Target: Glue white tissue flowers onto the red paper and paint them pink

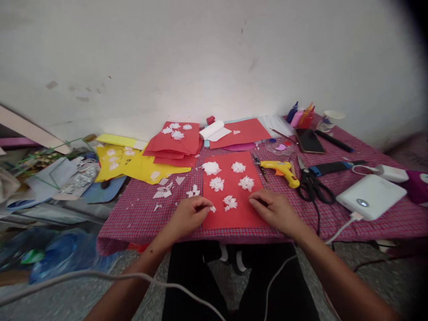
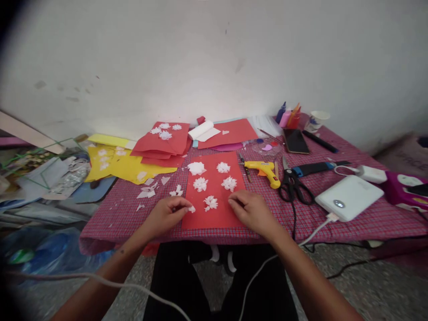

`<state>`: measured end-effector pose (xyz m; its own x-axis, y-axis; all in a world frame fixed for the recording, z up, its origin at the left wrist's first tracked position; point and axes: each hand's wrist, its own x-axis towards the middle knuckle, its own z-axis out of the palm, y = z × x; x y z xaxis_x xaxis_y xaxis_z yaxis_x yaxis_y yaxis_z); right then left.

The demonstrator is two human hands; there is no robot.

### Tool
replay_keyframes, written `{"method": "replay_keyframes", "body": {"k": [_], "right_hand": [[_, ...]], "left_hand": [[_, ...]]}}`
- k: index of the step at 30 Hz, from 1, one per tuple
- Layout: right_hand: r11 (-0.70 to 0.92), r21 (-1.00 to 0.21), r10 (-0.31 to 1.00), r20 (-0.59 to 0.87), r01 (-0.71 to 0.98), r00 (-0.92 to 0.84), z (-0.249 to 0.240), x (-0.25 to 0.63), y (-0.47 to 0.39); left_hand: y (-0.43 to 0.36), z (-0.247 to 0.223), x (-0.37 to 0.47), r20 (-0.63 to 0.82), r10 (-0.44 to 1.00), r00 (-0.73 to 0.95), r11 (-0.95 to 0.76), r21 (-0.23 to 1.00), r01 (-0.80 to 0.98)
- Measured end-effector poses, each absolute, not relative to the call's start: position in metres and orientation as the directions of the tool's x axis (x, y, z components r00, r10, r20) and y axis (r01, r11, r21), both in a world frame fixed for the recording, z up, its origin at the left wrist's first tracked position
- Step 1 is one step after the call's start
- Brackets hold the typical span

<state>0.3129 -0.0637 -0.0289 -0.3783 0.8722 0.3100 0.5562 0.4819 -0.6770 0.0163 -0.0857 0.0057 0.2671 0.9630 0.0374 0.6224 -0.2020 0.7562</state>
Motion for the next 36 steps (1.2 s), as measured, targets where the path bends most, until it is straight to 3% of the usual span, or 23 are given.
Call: {"method": "replay_keyframes", "body": {"k": [4, 10, 23, 36], "right_hand": [[0.487, -0.673, 0.87, 0.317, 0.557, -0.378, -0.03, 0.313, -0.063], [0.49, -0.678, 0.868, 0.322, 0.548, -0.378, -0.03, 0.313, -0.063], [0.493, -0.684, 0.865, 0.324, 0.538, -0.382, -0.029, 0.313, -0.062], [0.497, -0.685, 0.863, 0.324, 0.533, -0.388, -0.03, 0.313, -0.062]], "left_hand": [[-0.089, 0.006, 0.025, 0.159, 0.907, 0.39, -0.405, 0.581, 0.706], [-0.089, -0.005, 0.036, 0.185, 0.865, 0.467, -0.501, 0.398, 0.769], [-0.1, -0.019, 0.035, 0.274, 0.925, 0.264, -0.359, 0.394, 0.846], [-0.106, -0.018, 0.046, 0.28, 0.918, 0.282, -0.334, 0.156, 0.93]]}}
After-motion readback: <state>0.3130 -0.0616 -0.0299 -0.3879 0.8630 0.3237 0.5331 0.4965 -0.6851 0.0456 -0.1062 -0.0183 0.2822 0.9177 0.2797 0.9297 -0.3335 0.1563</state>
